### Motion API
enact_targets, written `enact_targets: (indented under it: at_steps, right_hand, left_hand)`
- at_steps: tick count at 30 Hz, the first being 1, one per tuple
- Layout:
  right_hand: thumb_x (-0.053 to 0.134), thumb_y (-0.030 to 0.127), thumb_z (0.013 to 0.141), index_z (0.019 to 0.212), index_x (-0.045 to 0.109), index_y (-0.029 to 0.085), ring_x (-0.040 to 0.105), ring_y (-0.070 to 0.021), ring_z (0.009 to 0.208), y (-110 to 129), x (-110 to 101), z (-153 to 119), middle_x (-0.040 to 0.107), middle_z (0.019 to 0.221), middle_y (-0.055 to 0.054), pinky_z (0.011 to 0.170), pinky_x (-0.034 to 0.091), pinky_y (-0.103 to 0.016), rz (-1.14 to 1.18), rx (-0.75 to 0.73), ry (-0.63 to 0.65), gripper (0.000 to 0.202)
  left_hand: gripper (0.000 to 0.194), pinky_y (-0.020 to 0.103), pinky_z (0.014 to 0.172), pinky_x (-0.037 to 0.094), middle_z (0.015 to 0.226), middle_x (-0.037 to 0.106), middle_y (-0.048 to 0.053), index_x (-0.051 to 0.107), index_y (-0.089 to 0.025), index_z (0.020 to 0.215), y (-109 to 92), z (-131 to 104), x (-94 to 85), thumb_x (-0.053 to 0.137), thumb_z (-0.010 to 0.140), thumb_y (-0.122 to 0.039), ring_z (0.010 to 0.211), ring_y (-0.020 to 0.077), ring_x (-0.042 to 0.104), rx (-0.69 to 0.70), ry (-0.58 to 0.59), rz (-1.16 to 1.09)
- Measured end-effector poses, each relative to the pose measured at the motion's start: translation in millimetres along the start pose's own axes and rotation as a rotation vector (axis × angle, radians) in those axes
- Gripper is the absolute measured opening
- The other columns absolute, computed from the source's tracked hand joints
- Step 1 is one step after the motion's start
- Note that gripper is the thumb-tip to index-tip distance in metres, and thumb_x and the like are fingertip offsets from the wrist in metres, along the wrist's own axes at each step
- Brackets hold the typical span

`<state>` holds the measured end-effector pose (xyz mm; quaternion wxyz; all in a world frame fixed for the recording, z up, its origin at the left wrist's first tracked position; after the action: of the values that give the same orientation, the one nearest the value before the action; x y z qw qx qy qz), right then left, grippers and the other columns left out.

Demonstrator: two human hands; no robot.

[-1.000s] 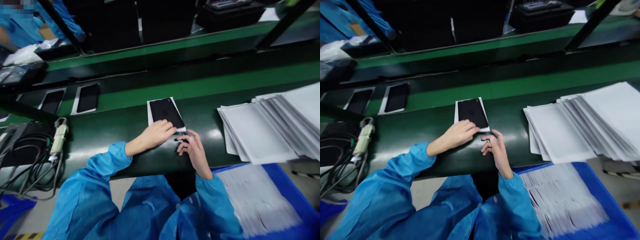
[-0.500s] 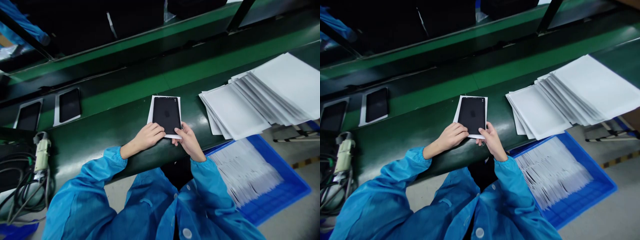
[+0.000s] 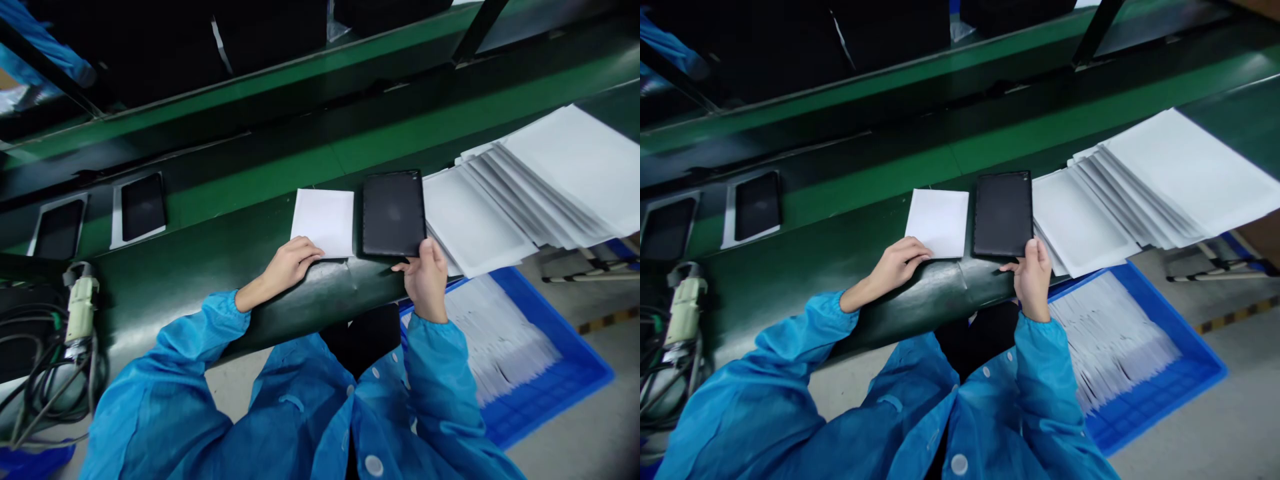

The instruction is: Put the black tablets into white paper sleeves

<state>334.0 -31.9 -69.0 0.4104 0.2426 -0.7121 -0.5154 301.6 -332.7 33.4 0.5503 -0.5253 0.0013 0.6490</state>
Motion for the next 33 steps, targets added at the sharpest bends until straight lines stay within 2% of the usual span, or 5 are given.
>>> enact_targets:
  at_steps: [10,16,20,29,33]
  right_hand:
    - [0.087,0.072,0.073,0.107,0.071,0.022,0.072,-0.0116,0.064,5.6,-7.5,-7.1,0.079,0.109,-0.005,0.041,0.055,-0.016,0.039,-0.036,-0.023,0.063]
    - [0.1,0.042,0.063,0.114,0.071,0.026,0.068,-0.0107,0.062,6.3,-1.4,-13.3,0.076,0.101,0.001,0.041,0.055,-0.017,0.074,0.034,0.046,0.061]
    - [0.101,0.038,0.062,0.11,0.071,0.026,0.063,-0.0111,0.058,5.8,2.8,-15.8,0.072,0.09,0.002,0.036,0.049,-0.018,0.091,0.076,0.058,0.058]
    - [0.098,0.047,0.067,0.105,0.07,0.024,0.057,-0.0095,0.053,8.9,12.0,-20.5,0.065,0.082,0.003,0.033,0.042,-0.018,0.052,0.079,0.144,0.052]
    - [0.098,0.048,0.067,0.108,0.071,0.024,0.057,-0.0098,0.054,7.6,10.5,-19.8,0.067,0.085,0.002,0.033,0.043,-0.019,0.056,0.08,0.131,0.055]
  left_hand:
    - [0.023,0.03,0.078,0.054,0.088,0.071,0.005,0.073,-0.019,0.087,22.5,2.5,-5.1,0.062,0.103,-0.031,0.083,0.0175,0.067,-0.237,0.048,-0.105]
    - [0.038,0.026,0.052,0.037,0.071,0.06,-0.003,0.06,-0.022,0.096,95.7,-5.6,-96.6,0.07,0.095,-0.059,0.058,0.0119,0.046,-0.59,-0.442,-0.325]
    - [0.035,0.033,0.058,0.039,0.076,0.063,0.001,0.063,-0.023,0.1,131.1,-8.1,-128.5,0.069,0.093,-0.057,0.06,0.0139,0.049,-0.635,-0.404,-0.062]
    - [0.027,0.049,0.088,0.046,0.115,0.067,0.015,0.068,-0.021,0.108,91.9,9.2,-97.7,0.052,0.099,-0.041,0.114,0.0331,0.06,-0.344,-0.094,0.574]
    - [0.023,0.042,0.082,0.049,0.097,0.066,0.01,0.064,-0.02,0.095,22.5,0.1,-19.3,0.054,0.102,-0.04,0.093,0.0261,0.062,-0.115,0.488,0.478]
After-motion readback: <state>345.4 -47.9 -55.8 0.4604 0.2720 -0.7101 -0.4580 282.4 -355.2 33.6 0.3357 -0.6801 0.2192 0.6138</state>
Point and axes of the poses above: each hand's wrist, its own z-axis towards the middle knuckle, its own x-axis out of the palm, y = z × x, the point moved 10 cm from there along z, towards the middle knuckle
